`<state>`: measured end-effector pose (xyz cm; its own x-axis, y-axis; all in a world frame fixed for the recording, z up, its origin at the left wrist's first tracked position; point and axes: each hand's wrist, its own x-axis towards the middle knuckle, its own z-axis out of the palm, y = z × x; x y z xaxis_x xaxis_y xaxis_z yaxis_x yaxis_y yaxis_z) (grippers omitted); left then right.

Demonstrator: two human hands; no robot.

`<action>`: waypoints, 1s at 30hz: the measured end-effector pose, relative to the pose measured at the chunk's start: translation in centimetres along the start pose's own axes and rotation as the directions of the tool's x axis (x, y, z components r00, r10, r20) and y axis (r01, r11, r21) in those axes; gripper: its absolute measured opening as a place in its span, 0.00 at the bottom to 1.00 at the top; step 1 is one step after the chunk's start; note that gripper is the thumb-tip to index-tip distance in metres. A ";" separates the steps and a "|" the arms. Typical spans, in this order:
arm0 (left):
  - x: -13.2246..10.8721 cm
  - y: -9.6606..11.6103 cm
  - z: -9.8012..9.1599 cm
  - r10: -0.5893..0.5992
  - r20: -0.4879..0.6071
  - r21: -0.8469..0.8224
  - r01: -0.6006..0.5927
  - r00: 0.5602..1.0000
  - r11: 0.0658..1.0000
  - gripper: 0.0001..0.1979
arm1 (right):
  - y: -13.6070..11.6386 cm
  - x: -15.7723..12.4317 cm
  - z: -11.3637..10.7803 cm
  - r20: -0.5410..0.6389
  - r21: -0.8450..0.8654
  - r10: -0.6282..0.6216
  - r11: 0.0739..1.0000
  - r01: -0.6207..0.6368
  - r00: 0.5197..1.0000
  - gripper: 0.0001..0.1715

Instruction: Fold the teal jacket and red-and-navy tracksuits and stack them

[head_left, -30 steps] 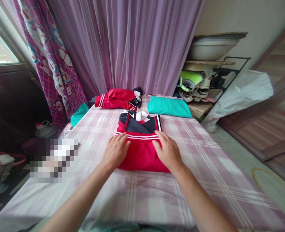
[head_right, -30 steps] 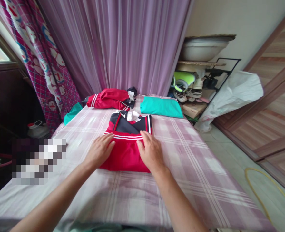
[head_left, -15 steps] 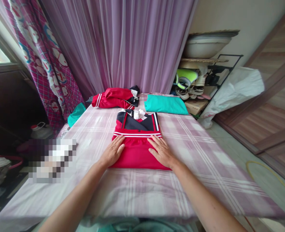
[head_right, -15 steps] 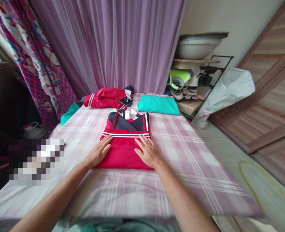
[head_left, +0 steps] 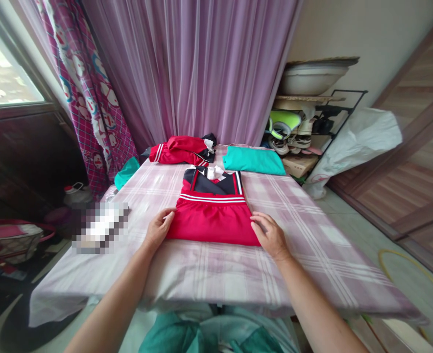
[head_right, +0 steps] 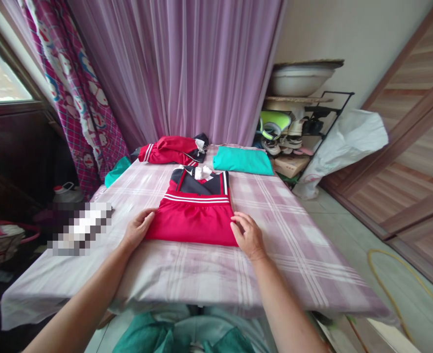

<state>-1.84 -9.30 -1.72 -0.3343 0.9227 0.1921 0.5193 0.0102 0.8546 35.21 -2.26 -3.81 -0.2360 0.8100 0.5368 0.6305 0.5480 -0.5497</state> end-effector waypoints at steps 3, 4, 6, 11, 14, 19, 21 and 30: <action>-1.7 -0.3 -1.3 0.123 0.096 0.083 -0.131 0.988 0.988 0.27 | 0.0 -2.1 -1.6 0.086 -0.009 -0.058 0.998 0.059 0.995 0.16; -2.2 -0.4 -1.7 0.190 0.141 0.124 -0.208 0.972 0.970 0.27 | 0.0 -2.7 -2.0 0.128 -0.021 -0.082 0.996 0.085 0.988 0.18; -2.8 -0.8 -2.4 0.293 0.231 0.211 -0.342 0.928 0.916 0.27 | 0.0 -3.4 -2.3 0.201 -0.065 -0.119 0.989 0.134 0.972 0.24; -2.8 -1.1 -2.8 0.359 0.311 0.418 -0.466 0.880 0.780 0.26 | -0.3 -3.1 -2.2 0.212 -0.201 -0.171 0.956 0.214 0.962 0.24; -2.2 -0.8 -2.6 0.405 0.311 0.477 -0.510 0.860 0.716 0.22 | -0.4 -2.6 -2.0 0.203 -0.221 -0.208 0.942 0.252 0.957 0.21; -1.0 0.5 -2.8 0.427 0.269 0.406 -0.504 0.863 0.762 0.20 | -0.6 -1.6 -2.1 0.138 -0.120 -0.226 0.963 0.243 0.964 0.17; -0.9 1.6 -3.4 0.369 0.264 0.393 -0.449 0.891 0.803 0.20 | -1.3 -1.0 -3.0 0.117 -0.048 -0.217 0.973 0.224 0.969 0.16; -0.4 9.1 -8.0 0.188 0.179 0.483 -0.253 0.966 0.839 0.22 | -6.5 2.9 -8.4 0.149 0.030 0.082 0.996 -0.087 0.985 0.23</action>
<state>-3.31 -12.72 9.82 -0.0845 0.9620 0.2595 0.8995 -0.0384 0.4352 36.69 -5.24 6.67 -0.2911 0.8743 0.3885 0.6264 0.4811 -0.6133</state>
